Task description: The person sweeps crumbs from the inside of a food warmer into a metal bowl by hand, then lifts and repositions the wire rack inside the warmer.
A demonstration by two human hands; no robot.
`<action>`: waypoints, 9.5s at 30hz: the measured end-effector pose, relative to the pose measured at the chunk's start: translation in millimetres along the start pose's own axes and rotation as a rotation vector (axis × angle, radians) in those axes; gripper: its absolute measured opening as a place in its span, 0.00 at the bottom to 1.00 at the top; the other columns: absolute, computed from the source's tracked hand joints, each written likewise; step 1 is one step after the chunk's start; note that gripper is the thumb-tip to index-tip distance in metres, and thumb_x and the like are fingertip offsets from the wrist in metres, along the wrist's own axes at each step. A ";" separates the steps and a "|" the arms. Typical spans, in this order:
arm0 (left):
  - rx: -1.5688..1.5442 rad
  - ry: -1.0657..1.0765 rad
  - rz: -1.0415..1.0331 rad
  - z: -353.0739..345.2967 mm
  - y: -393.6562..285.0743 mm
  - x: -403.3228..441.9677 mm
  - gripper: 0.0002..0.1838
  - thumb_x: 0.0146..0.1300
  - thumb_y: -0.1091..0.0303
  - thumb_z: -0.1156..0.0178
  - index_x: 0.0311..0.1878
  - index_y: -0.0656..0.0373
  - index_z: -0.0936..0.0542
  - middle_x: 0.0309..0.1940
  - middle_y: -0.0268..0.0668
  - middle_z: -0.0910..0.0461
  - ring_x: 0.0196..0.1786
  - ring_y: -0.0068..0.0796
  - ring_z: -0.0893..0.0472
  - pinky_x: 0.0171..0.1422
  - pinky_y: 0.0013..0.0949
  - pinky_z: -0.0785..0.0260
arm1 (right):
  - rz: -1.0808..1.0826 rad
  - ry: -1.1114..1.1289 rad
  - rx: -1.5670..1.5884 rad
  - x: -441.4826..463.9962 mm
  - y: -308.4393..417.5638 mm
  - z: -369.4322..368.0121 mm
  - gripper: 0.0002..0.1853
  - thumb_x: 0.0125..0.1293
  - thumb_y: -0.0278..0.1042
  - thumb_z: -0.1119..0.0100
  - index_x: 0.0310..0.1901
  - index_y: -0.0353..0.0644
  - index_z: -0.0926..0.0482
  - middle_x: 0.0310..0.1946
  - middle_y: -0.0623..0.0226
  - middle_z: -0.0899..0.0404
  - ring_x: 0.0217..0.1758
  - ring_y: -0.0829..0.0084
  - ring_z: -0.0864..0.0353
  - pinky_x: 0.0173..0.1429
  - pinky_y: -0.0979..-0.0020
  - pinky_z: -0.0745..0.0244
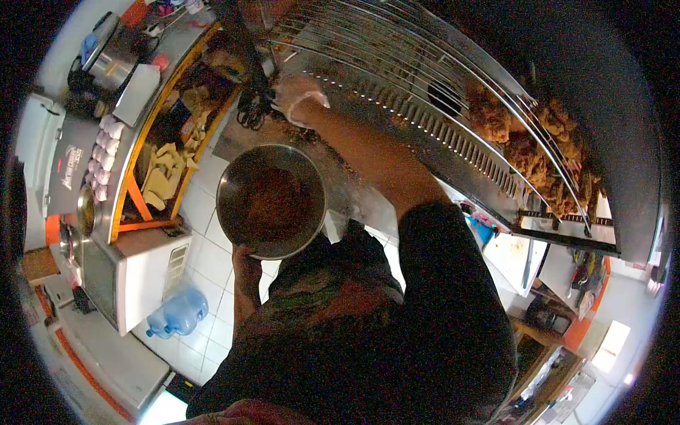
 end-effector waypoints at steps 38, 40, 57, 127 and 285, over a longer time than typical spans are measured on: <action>0.103 0.034 0.102 -8.5 8.1 18.3 0.38 0.40 0.81 0.54 0.62 0.57 0.39 0.52 0.42 0.30 0.52 0.45 0.26 0.55 0.46 0.29 | -0.250 -0.081 0.220 -64.9 -15.4 67.7 0.16 0.62 0.41 0.49 0.38 0.37 0.19 0.38 0.49 0.19 0.44 0.52 0.19 0.48 0.59 0.23; 0.121 0.033 0.110 2.4 11.9 19.7 0.38 0.39 0.81 0.54 0.62 0.58 0.39 0.53 0.42 0.30 0.53 0.46 0.27 0.55 0.47 0.29 | -0.235 0.255 0.049 -29.0 -6.4 30.9 0.15 0.62 0.40 0.49 0.38 0.37 0.20 0.38 0.51 0.19 0.43 0.54 0.19 0.45 0.60 0.21; 0.237 0.166 0.136 -20.8 0.0 36.5 0.39 0.41 0.76 0.49 0.64 0.58 0.40 0.55 0.43 0.31 0.56 0.43 0.27 0.55 0.44 0.27 | -0.453 0.281 -0.006 -297.6 -175.5 77.6 0.20 0.63 0.41 0.48 0.56 0.48 0.27 0.57 0.56 0.28 0.60 0.58 0.29 0.63 0.61 0.33; 0.227 0.188 0.065 2.3 -2.1 13.8 0.40 0.38 0.74 0.49 0.63 0.63 0.39 0.60 0.45 0.34 0.63 0.47 0.33 0.65 0.49 0.38 | -0.222 -0.051 0.327 -82.6 -52.6 29.4 0.21 0.58 0.46 0.45 0.55 0.56 0.25 0.57 0.62 0.29 0.61 0.57 0.32 0.65 0.59 0.36; -0.032 -0.020 0.028 12.2 20.1 -42.2 0.36 0.43 0.76 0.41 0.61 0.63 0.36 0.53 0.42 0.26 0.53 0.40 0.24 0.55 0.38 0.29 | 0.047 -0.075 0.532 -25.1 -101.3 -27.0 0.19 0.67 0.43 0.61 0.53 0.48 0.25 0.50 0.59 0.22 0.52 0.63 0.25 0.57 0.65 0.29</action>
Point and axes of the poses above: each hand's wrist, its own x-axis towards the middle knuckle, its own z-axis out of the back of the hand, y = z × x, the point moved 2 cm from there along x, towards the middle knuckle
